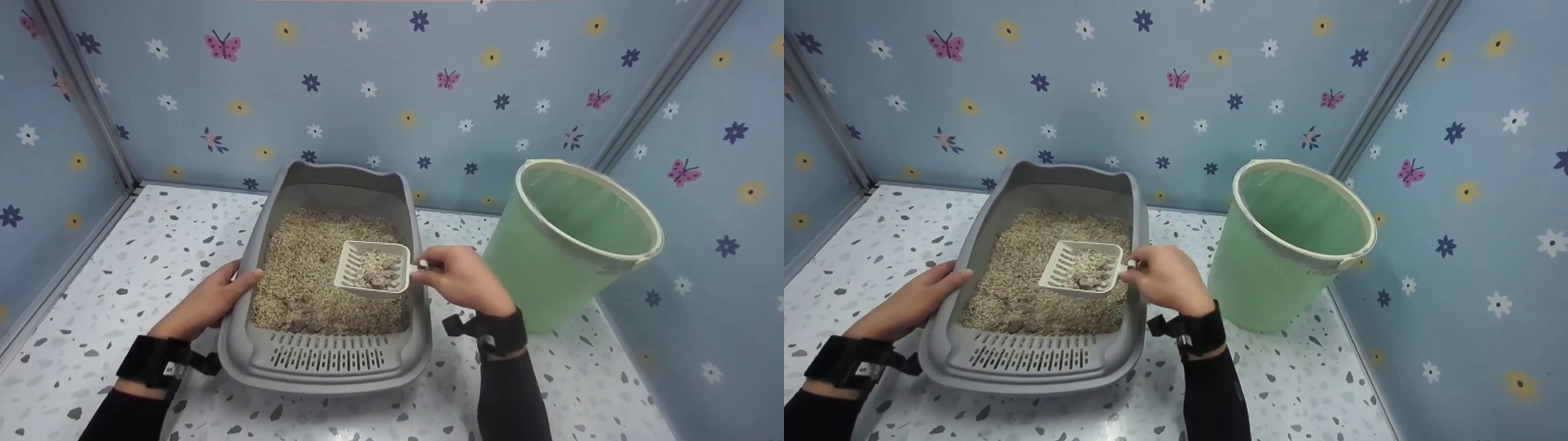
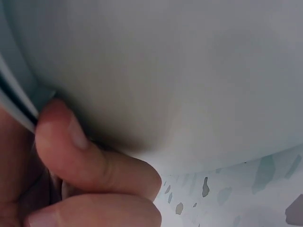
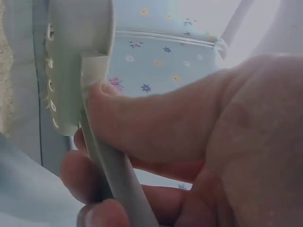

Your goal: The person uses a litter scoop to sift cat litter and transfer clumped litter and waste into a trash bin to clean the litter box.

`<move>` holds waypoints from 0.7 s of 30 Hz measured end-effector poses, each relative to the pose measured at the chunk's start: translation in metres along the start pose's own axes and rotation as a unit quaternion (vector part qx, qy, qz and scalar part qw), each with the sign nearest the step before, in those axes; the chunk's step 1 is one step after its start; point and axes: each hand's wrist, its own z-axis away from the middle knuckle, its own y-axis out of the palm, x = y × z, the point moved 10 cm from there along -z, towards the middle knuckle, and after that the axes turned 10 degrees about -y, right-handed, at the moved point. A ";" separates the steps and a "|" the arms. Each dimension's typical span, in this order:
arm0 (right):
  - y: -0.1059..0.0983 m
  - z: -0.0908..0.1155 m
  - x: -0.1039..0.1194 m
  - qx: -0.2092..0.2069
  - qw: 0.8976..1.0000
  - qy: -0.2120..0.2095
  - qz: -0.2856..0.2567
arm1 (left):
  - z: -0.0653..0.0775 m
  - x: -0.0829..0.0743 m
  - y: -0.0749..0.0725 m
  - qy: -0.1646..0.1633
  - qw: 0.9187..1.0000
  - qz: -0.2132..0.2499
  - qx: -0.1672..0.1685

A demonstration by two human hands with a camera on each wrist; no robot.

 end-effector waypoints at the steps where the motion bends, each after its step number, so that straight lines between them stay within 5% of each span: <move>1: 0.003 -0.002 0.002 0.005 1.000 -0.007 0.001 | 0.000 -0.001 0.000 -0.001 1.000 0.001 -0.001; 5: 0.014 -0.011 0.007 0.021 0.999 -0.028 -0.006 | 0.002 -0.002 -0.002 -0.001 1.000 -0.006 -0.006; 21: 0.009 -0.001 -0.002 0.031 1.000 -0.005 -0.004 | -0.002 -0.003 0.001 -0.005 1.000 -0.005 -0.004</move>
